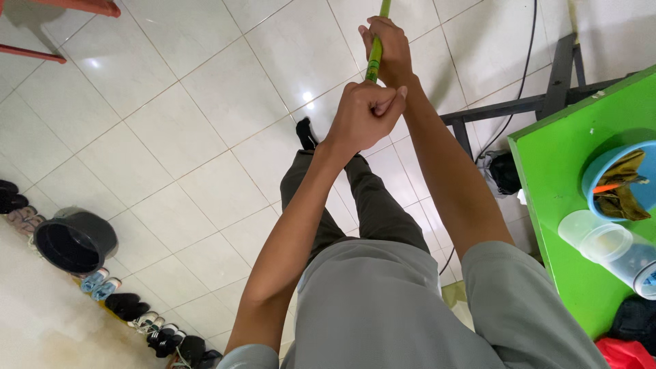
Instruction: The person mopping the floor by hand using a mop.
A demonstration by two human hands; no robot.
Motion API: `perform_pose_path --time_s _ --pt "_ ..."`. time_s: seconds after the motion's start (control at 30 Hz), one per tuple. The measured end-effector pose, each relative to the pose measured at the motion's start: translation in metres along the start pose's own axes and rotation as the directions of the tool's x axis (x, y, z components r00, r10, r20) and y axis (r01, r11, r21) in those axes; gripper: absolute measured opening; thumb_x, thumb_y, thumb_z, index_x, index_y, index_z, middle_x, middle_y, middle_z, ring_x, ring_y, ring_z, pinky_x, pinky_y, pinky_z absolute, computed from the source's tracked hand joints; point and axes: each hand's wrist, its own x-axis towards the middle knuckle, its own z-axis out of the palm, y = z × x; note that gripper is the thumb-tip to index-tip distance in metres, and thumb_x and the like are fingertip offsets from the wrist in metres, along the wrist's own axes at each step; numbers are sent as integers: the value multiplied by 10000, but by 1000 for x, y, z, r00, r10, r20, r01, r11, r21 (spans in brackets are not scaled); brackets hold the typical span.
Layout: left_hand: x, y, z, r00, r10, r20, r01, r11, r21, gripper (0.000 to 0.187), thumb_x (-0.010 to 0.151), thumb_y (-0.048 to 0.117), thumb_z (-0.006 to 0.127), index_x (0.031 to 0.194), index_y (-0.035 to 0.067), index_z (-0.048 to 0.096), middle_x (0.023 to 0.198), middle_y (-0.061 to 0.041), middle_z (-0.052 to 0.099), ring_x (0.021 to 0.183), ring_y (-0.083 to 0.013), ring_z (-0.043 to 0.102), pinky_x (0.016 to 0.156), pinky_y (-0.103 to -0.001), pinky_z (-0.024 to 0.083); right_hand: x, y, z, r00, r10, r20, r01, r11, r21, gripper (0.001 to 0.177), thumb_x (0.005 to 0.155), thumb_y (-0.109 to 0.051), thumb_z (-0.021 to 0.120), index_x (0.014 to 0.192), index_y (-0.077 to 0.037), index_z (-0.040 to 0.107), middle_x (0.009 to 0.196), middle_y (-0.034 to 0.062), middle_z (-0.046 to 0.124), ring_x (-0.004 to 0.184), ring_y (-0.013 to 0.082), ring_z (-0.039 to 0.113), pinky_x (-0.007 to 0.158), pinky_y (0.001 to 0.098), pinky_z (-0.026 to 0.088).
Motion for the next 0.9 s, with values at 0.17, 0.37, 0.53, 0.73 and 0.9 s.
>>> perform_pose_path --time_s 0.17,0.37,0.53,0.73,0.9 --pt "-8 15 -6 997 -20 81 21 1000 -7 548 947 9 703 542 31 335 450 -62 336 393 -158 301 465 -330 249 -5 -29 -11 978 197 62 -198 980 7 244 1038 -145 660 862 25 659 994 207 745 666 339 696 623 396 575" --pt "-23 35 -11 998 -45 50 50 995 -87 558 952 10 706 555 24 314 462 -43 320 416 -151 309 467 -315 250 -26 -64 -31 981 183 61 -160 949 -272 388 1057 -185 660 697 -59 590 642 91 635 557 320 576 726 439 505" --pt "-32 53 -3 982 44 184 -27 995 -98 507 945 28 718 559 39 390 477 -47 356 424 -167 346 513 -311 325 -50 -75 -49 987 158 -12 -154 941 -300 412 1043 -205 641 655 -88 569 637 68 635 573 310 602 893 560 478" --pt "-27 51 20 955 125 269 -102 990 -98 491 944 38 713 555 53 414 482 -55 379 451 -201 344 574 -322 357 -61 -55 -66 960 280 11 -259 900 -351 438 1089 -238 600 672 -105 580 656 52 652 576 289 620 1017 606 398" --pt "-12 30 39 943 135 303 -99 987 -128 481 944 30 711 565 49 416 487 -60 370 461 -217 307 591 -320 363 -59 -18 -70 953 295 -71 -301 892 -336 399 1085 -263 608 721 -104 642 754 25 723 603 274 657 1021 668 345"
